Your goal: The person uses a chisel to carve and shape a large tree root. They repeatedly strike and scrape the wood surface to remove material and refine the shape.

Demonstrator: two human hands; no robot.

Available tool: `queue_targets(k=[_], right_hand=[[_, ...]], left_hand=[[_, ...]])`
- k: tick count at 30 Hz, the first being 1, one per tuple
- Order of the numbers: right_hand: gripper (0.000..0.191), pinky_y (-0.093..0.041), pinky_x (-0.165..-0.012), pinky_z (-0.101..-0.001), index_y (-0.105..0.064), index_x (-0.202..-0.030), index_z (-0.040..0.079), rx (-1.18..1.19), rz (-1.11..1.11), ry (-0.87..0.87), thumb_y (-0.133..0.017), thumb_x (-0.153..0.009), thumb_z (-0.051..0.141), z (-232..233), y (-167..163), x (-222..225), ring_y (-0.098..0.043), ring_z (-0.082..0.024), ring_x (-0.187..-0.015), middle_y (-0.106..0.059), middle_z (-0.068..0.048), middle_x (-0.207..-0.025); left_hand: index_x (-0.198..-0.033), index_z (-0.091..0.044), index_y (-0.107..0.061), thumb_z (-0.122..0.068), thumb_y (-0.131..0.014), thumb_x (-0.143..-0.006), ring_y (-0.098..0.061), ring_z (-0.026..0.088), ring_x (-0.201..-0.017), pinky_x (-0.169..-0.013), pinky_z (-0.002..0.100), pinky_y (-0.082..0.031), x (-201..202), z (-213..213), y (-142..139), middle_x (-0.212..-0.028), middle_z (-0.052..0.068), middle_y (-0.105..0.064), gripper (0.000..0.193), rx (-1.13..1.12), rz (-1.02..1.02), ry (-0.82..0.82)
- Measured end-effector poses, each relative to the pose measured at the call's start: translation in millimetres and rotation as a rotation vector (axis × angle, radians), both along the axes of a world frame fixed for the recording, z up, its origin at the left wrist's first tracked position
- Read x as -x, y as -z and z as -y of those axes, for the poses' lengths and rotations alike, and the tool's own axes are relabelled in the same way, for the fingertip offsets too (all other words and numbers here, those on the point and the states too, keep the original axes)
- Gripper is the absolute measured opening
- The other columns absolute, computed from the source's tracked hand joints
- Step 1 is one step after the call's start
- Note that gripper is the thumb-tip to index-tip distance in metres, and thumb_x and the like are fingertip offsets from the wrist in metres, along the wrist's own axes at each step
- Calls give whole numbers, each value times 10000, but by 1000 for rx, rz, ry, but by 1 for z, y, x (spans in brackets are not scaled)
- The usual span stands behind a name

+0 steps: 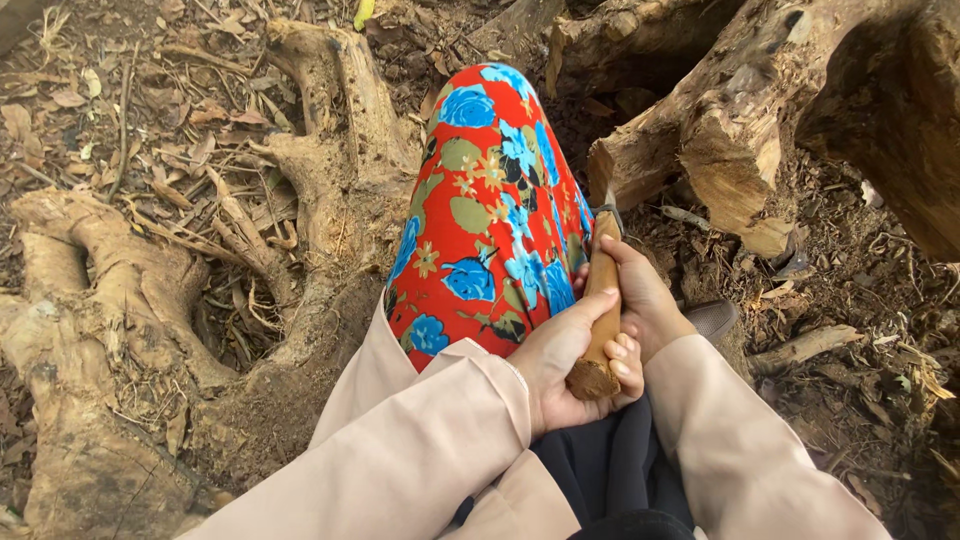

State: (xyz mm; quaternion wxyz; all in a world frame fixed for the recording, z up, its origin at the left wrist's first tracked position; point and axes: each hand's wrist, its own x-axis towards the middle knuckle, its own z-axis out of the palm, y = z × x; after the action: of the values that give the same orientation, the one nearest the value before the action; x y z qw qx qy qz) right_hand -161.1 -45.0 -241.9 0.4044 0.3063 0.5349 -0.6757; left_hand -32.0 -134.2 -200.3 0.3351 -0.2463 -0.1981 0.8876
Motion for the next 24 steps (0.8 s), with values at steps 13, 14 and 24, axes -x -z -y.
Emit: queue_targets(k=[13, 14, 24], right_hand=[[273, -500, -565, -274, -492, -975, 61, 64, -5, 78, -535, -1036, 324, 17, -30, 23, -522, -115, -628, -532, -15, -794], [320, -483, -560, -289, -482, -983, 64, -82, -74, 56, -502, -1032, 379, 18, -32, 19, -505, -115, -625, -514, -15, -783], [552, -439, -492, -250, -474, -1002, 31, 136, -34, 263, -406, -1069, 575, 15, -36, 18, -454, -95, -559, -477, -3, -721]], left_hand=[[-1129, -51, -507, -487, -474, -1016, -545, 151, -607, -565, 306, -498, -40, 27, -55, -804, 80, -537, 451, 526, -163, 133], [-1125, -55, -499, -464, -474, -1026, -541, 154, -598, -553, 310, -495, -41, 28, -55, -810, 85, -544, 422, 647, -172, 169], [-1174, -37, -500, -543, -503, -1107, -480, 74, -578, -516, 219, -444, -73, 50, -41, -817, 41, -512, 510, 27, -190, -4]])
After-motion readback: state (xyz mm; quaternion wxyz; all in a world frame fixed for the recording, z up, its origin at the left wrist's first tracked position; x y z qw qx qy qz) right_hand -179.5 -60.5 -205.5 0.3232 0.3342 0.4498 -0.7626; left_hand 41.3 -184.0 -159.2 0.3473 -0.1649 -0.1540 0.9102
